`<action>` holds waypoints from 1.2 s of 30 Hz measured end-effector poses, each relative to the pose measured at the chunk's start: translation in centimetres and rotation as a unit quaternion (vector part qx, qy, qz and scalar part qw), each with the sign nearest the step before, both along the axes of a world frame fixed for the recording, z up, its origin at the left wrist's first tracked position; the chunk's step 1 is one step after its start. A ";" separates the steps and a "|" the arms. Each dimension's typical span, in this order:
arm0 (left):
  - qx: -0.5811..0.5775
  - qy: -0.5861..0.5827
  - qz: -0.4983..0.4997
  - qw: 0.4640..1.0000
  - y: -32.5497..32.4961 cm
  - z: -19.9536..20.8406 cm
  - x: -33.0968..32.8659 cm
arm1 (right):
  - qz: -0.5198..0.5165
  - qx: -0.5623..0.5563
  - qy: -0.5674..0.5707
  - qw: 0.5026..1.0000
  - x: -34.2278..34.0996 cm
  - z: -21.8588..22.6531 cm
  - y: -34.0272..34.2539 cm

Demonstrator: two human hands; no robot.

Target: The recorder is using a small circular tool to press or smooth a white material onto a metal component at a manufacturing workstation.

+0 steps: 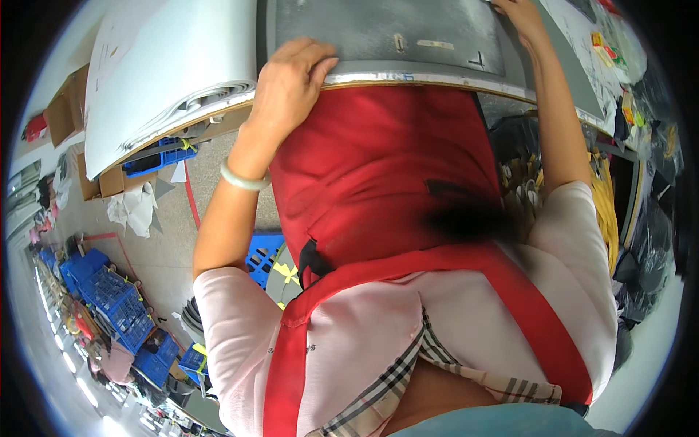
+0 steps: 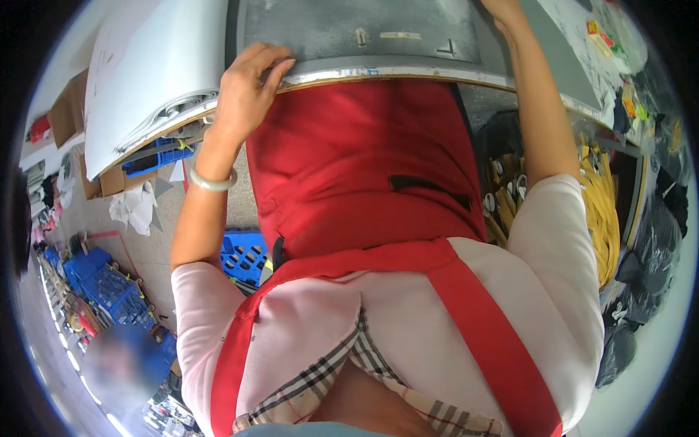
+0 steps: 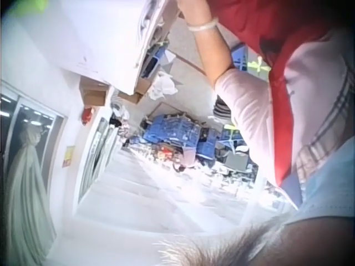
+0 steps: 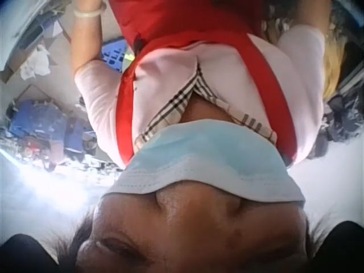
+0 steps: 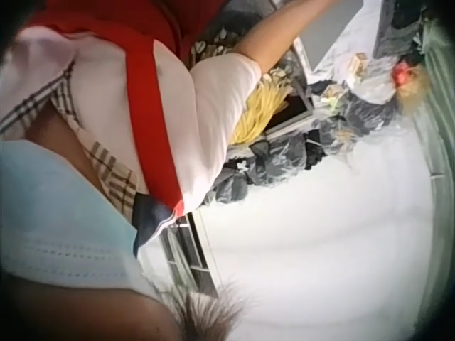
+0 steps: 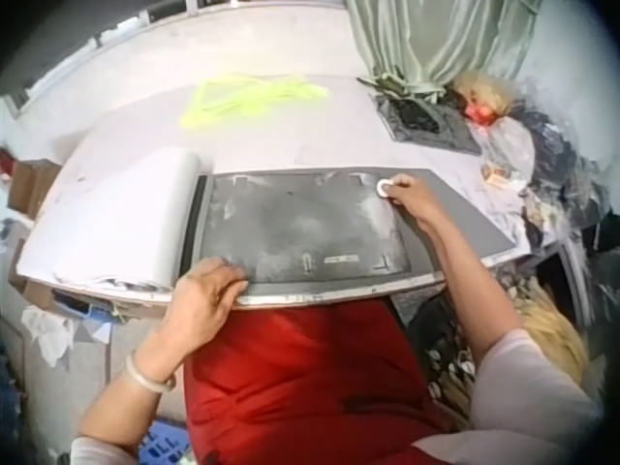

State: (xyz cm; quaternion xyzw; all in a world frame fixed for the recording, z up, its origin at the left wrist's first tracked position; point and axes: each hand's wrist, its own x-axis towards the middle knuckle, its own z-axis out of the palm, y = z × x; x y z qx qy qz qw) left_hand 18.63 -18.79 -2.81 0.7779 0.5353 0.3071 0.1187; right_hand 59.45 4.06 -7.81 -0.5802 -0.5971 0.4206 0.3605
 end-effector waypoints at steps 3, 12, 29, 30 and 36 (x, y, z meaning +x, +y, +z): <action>0.049 0.088 0.001 0.995 1.1 -1.0 0.6 | -0.017 -0.006 -0.013 1.000 -0.3 -0.5 0.2; -0.018 0.066 0.007 0.998 0.6 -1.9 0.3 | -0.061 0.113 -0.162 0.979 -1.4 0.0 -2.9; -0.003 0.036 0.017 0.999 -0.3 -2.4 0.9 | -0.048 0.124 -0.107 0.985 -1.9 0.8 -5.6; 0.000 0.034 0.016 0.999 -0.3 -2.4 0.8 | -0.048 0.124 -0.107 0.985 -1.9 0.9 -5.7; 0.029 0.052 0.003 0.998 -0.3 -2.8 0.6 | -0.068 0.109 -0.119 0.985 -2.2 1.3 -6.3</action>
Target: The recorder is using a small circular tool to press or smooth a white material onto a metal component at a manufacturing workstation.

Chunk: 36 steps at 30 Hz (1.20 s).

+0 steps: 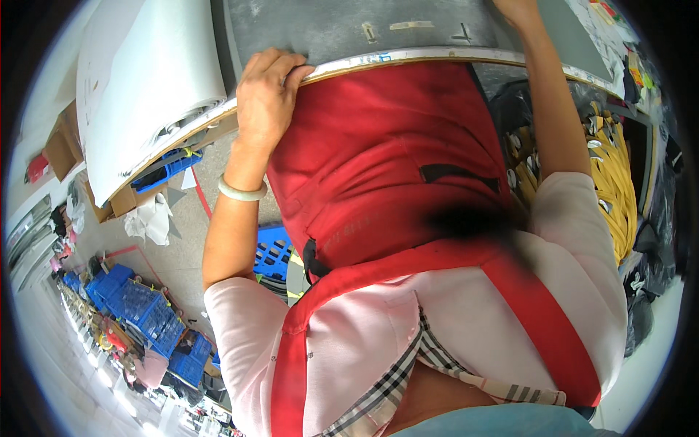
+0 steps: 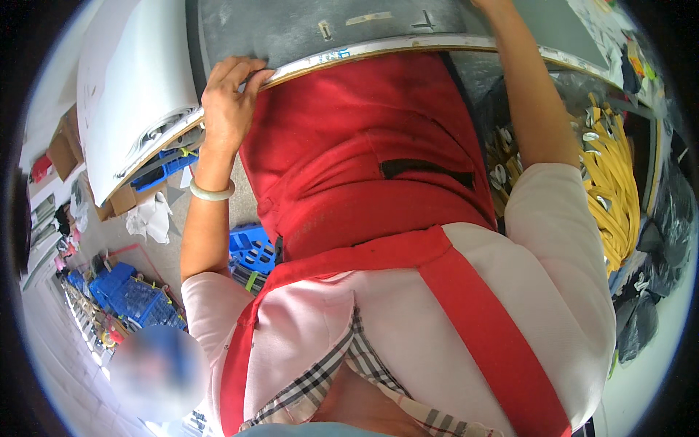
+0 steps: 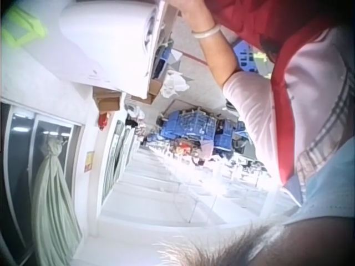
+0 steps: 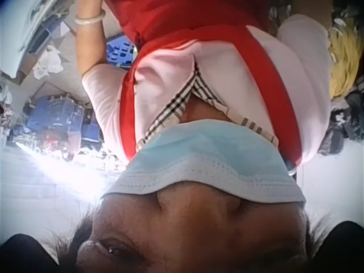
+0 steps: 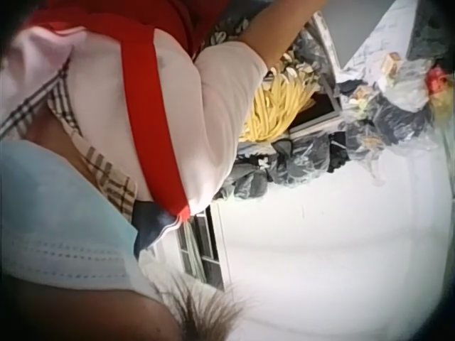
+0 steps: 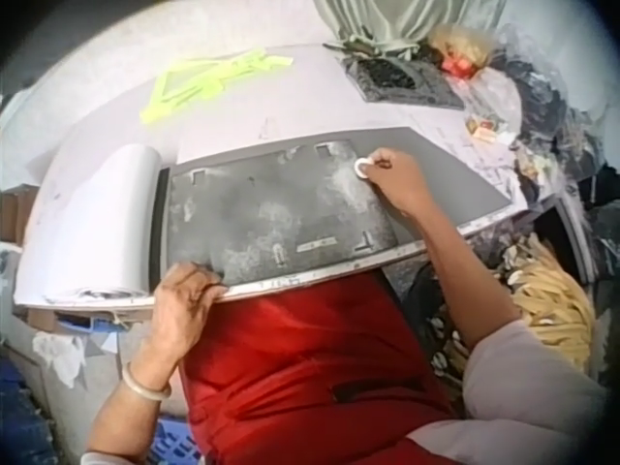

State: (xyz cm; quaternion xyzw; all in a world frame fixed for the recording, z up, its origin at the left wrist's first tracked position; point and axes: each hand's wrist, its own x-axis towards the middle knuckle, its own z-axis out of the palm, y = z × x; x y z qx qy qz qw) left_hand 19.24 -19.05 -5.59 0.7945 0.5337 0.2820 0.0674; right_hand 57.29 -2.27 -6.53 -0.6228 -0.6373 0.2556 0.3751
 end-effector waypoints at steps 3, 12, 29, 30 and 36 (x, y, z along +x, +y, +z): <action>0.018 -0.002 -0.010 1.000 0.1 -0.1 0.0 | -0.017 0.008 -0.016 1.000 -0.1 -0.2 0.1; 0.009 0.006 -0.005 1.000 -0.1 -0.1 0.0 | 0.007 0.009 0.018 1.000 -0.3 -0.3 -0.3; 0.040 0.000 -0.016 0.999 1.0 0.4 2.0 | -0.021 0.019 -0.086 0.996 1.1 -1.6 0.0; -0.020 -0.007 -0.028 0.999 1.5 0.4 3.0 | 0.002 0.001 -0.090 0.996 1.6 -1.4 0.2; -0.005 -0.018 -0.053 0.998 8.3 -1.8 8.9 | 0.056 0.019 0.004 0.998 2.2 -2.1 1.0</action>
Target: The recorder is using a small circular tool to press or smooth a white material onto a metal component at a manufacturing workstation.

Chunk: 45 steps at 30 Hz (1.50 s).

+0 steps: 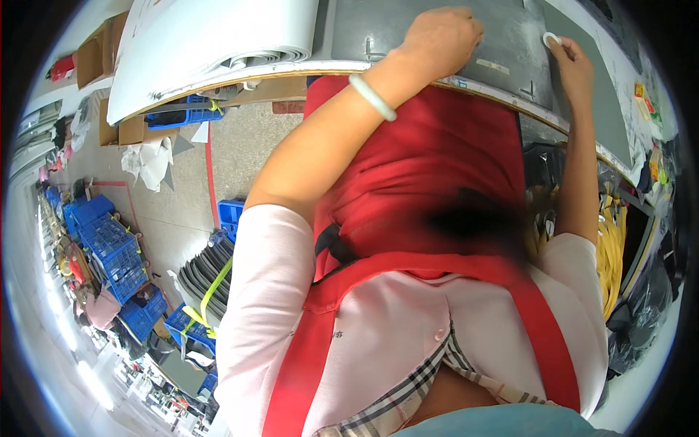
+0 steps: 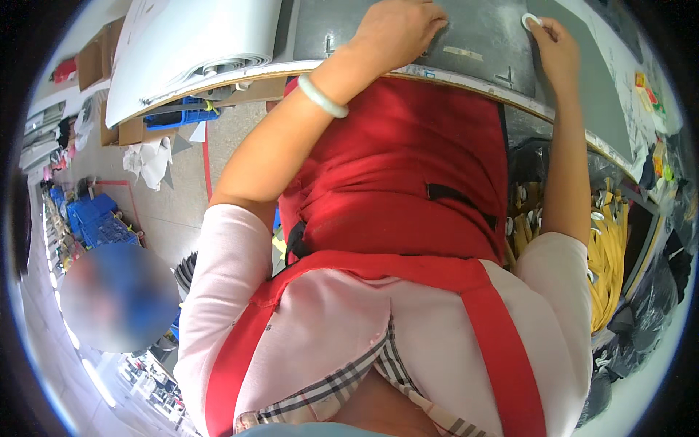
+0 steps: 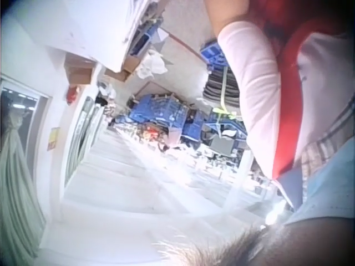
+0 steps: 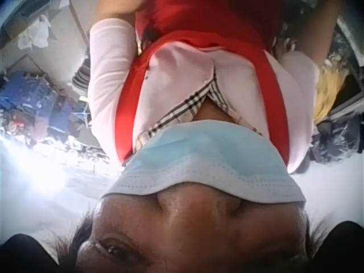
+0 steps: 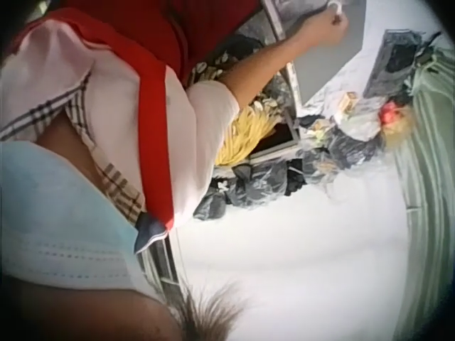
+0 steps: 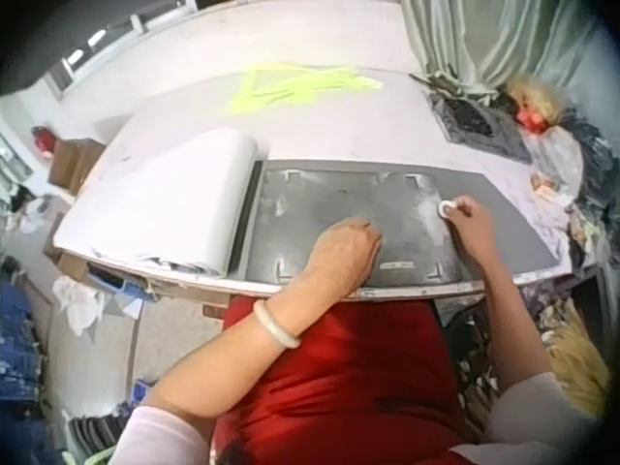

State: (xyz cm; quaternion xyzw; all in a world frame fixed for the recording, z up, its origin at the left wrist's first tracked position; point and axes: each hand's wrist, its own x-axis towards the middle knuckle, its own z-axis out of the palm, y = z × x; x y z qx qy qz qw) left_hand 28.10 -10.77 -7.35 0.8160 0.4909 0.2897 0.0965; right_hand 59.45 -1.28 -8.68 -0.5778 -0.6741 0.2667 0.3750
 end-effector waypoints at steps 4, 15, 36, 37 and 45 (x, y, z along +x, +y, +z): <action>0.097 0.080 0.027 0.992 0.9 -1.3 0.8 | -0.030 -0.002 -0.018 0.999 -0.5 0.4 -1.1; 0.032 0.085 0.063 0.994 -0.1 -0.5 1.6 | 0.145 -0.007 -0.162 0.976 -2.4 4.7 -11.5; 0.019 0.084 0.066 0.994 -0.3 0.0 1.4 | 0.088 -0.096 -0.142 0.981 -2.1 5.0 -10.7; 0.022 0.084 0.066 0.994 -0.3 -0.1 1.4 | 0.118 -0.189 -0.148 0.964 -1.5 5.8 -10.2; 0.051 0.093 0.065 0.992 0.1 -1.4 1.2 | 0.074 -0.120 -0.045 0.989 -3.0 5.6 -0.7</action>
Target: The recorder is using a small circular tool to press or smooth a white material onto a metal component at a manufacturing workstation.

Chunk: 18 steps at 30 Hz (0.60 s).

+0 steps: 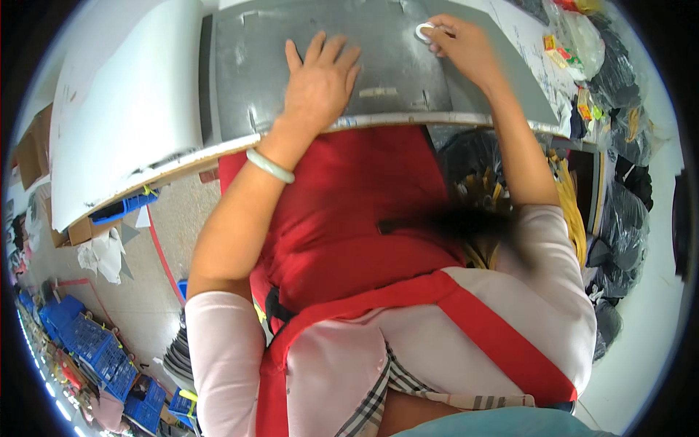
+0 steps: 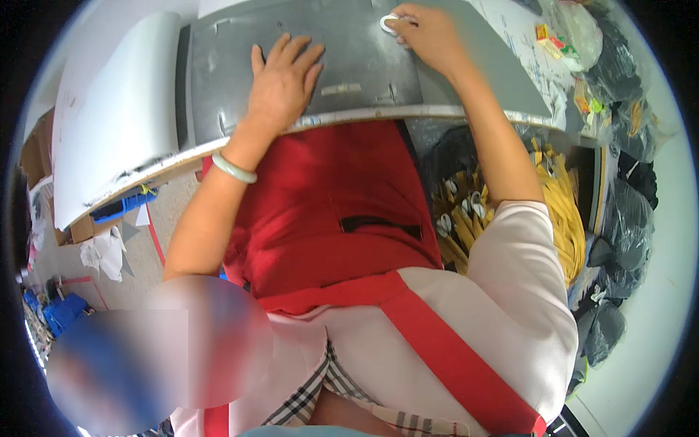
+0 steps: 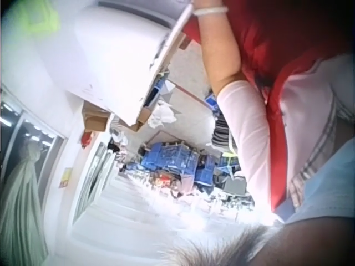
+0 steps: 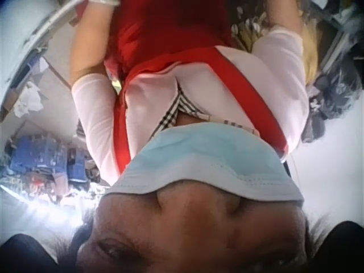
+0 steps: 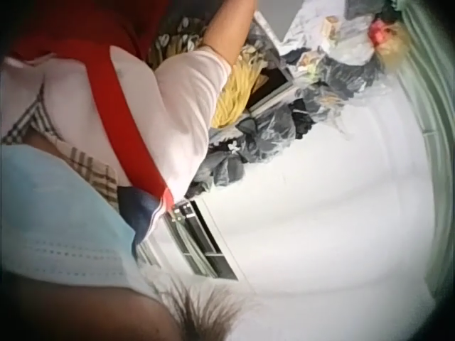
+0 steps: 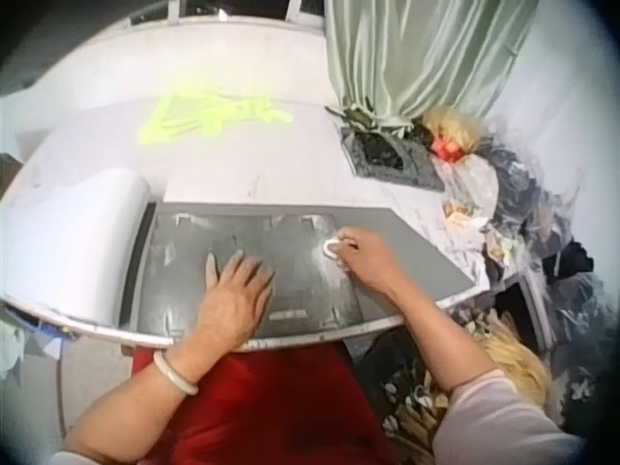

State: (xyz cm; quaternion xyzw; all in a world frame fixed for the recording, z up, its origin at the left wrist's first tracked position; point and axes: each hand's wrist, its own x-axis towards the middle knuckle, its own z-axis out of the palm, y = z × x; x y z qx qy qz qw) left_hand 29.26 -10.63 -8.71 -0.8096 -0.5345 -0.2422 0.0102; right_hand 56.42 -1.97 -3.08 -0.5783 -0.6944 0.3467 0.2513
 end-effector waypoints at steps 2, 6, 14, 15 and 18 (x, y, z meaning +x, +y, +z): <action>0.028 -0.004 0.004 1.000 -0.1 -0.1 0.1 | 0.007 0.092 -0.105 0.990 -0.7 -0.7 2.8; 0.002 -0.009 0.011 1.000 -0.2 -0.2 0.1 | 0.055 0.210 -0.165 0.962 -1.6 -2.0 6.8; 0.004 -0.029 0.001 1.000 -0.1 -0.5 0.1 | 0.119 0.290 -0.173 0.933 -3.7 -2.9 9.1; -0.002 -0.028 0.000 1.000 -0.1 -0.4 0.1 | 0.119 0.289 -0.174 0.934 -3.7 -2.5 9.1; 0.005 -0.034 0.004 0.999 -0.2 -0.2 0.1 | 0.113 0.319 -0.241 0.910 -3.6 -1.5 8.9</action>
